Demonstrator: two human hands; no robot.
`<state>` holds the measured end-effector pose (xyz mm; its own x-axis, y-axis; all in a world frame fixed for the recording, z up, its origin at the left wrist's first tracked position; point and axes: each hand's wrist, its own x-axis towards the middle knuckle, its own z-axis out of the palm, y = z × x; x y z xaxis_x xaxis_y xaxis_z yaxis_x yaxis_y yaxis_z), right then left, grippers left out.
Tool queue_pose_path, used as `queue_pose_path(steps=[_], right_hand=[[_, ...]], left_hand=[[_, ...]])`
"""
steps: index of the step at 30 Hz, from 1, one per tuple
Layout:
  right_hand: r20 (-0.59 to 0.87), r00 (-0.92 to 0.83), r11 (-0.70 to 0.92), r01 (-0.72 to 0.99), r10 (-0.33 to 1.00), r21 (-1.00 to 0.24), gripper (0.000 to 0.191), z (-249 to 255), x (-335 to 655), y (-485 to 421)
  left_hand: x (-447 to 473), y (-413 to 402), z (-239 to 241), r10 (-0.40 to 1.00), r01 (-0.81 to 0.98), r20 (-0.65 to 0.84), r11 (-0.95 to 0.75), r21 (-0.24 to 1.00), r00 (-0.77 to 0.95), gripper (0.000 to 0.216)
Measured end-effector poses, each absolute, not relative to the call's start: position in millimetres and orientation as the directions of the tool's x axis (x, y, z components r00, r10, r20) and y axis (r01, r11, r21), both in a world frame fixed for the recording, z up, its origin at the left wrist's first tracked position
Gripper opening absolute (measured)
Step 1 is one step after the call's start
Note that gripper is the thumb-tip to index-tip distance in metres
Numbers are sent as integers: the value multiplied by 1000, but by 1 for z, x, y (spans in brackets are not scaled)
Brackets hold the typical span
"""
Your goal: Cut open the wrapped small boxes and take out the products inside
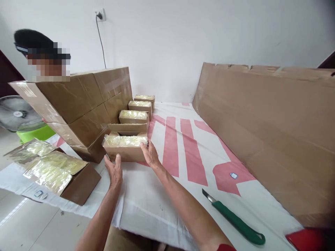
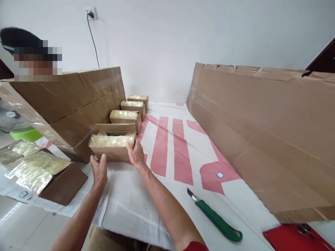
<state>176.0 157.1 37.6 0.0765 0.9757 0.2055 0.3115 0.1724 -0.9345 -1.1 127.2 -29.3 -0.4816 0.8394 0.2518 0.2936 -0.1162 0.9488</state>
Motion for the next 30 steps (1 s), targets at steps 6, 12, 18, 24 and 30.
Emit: queue_pose_path(steps=[6, 12, 18, 24, 30], right_hand=[[225, 14, 211, 293, 974, -932, 54, 4, 167, 150], [226, 4, 213, 313, 974, -925, 59, -46, 173, 136], [261, -119, 286, 324, 958, -902, 73, -62, 174, 134], [217, -142, 254, 349, 966, -902, 64, -58, 169, 149], [191, -147, 228, 308, 971, -923, 66, -50, 178, 149]], left_hand=[[28, 130, -52, 863, 215, 188, -95, 972, -469, 87], [24, 157, -49, 870, 246, 255, -161, 956, -421, 75], [28, 168, -55, 860, 270, 248, -135, 953, -446, 76], [46, 152, -44, 913, 261, 207, -117, 958, -351, 71], [35, 51, 11, 987, 270, 160, -154, 950, 1, 47]])
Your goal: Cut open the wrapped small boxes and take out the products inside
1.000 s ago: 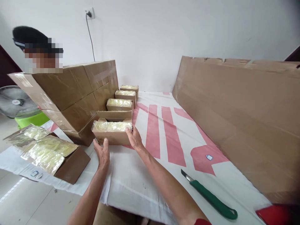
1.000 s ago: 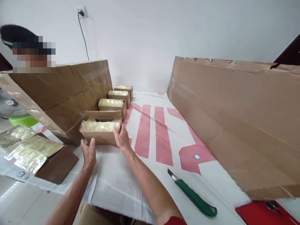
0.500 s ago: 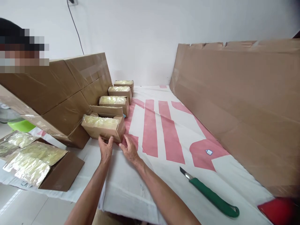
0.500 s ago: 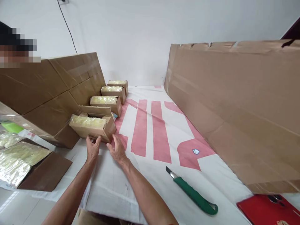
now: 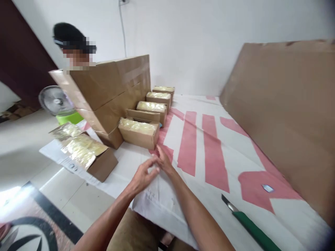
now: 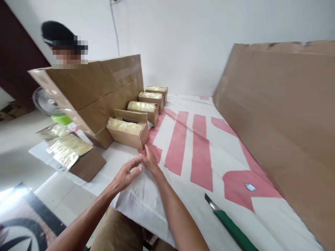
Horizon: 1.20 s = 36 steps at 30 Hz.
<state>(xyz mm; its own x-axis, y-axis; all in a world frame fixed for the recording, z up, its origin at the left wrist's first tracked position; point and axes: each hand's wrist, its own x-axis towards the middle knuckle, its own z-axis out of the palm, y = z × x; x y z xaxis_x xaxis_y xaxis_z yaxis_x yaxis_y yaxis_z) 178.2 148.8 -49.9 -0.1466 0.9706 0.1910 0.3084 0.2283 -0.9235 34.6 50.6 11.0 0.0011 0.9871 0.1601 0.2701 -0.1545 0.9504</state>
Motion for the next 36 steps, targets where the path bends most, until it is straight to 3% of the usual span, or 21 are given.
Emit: queue_pose_path(steps=[2, 3, 4, 6, 8, 10, 12, 14, 18, 24, 26, 31, 36], right_hand=[[178, -136, 212, 301, 975, -930, 64, -47, 183, 142], [170, -129, 202, 301, 977, -932, 61, -45, 184, 137], [163, -123, 193, 302, 979, -934, 58, -42, 185, 132], [150, -120, 181, 305, 981, -935, 52, -36, 183, 120], [143, -141, 180, 302, 980, -936, 48, -28, 172, 107], [141, -186, 191, 288, 972, -938, 44, -20, 152, 98], [139, -241, 203, 265, 961, -943, 43, -13, 124, 92], [138, -290, 212, 240, 947, -947, 46, -7, 92, 92], [123, -373, 182, 127, 920, -975, 61, 2, 29, 99], [147, -396, 175, 36, 907, -984, 72, 4, 5, 95], [153, -332, 174, 34, 931, -984, 75, 0, 23, 87], [199, -173, 209, 41, 965, -977, 73, 0, 113, 59], [158, 41, 153, 93, 987, -984, 71, 15, 224, 19]], left_hand=[[14, 13, 43, 953, 304, 117, -203, 931, 279, 36], [0, -3, 58, 954, 305, 122, -207, 930, 276, 32], [-16, -15, 72, 966, 302, 163, -219, 928, 200, 29], [-57, -28, 93, 953, 321, 281, -233, 918, -113, 28], [-105, -26, 101, 792, 357, 373, -211, 910, -483, 29], [-154, -13, 97, 546, 358, 401, -189, 914, -735, 35], [-195, 5, 87, 418, 317, 360, -171, 933, -834, 46], [-223, 23, 74, 433, 224, 252, -114, 968, -865, 59], [-238, 47, 55, 514, 108, 119, -50, 993, -850, 70], [-220, 37, 44, 504, 148, 154, -51, 988, -850, 68], [-207, 24, 44, 532, 180, 161, -15, 984, -831, 67], [-145, -5, 50, 752, 299, 126, 98, 949, -647, 63], [-53, -26, 52, 921, 405, 109, 57, 912, -375, 54]])
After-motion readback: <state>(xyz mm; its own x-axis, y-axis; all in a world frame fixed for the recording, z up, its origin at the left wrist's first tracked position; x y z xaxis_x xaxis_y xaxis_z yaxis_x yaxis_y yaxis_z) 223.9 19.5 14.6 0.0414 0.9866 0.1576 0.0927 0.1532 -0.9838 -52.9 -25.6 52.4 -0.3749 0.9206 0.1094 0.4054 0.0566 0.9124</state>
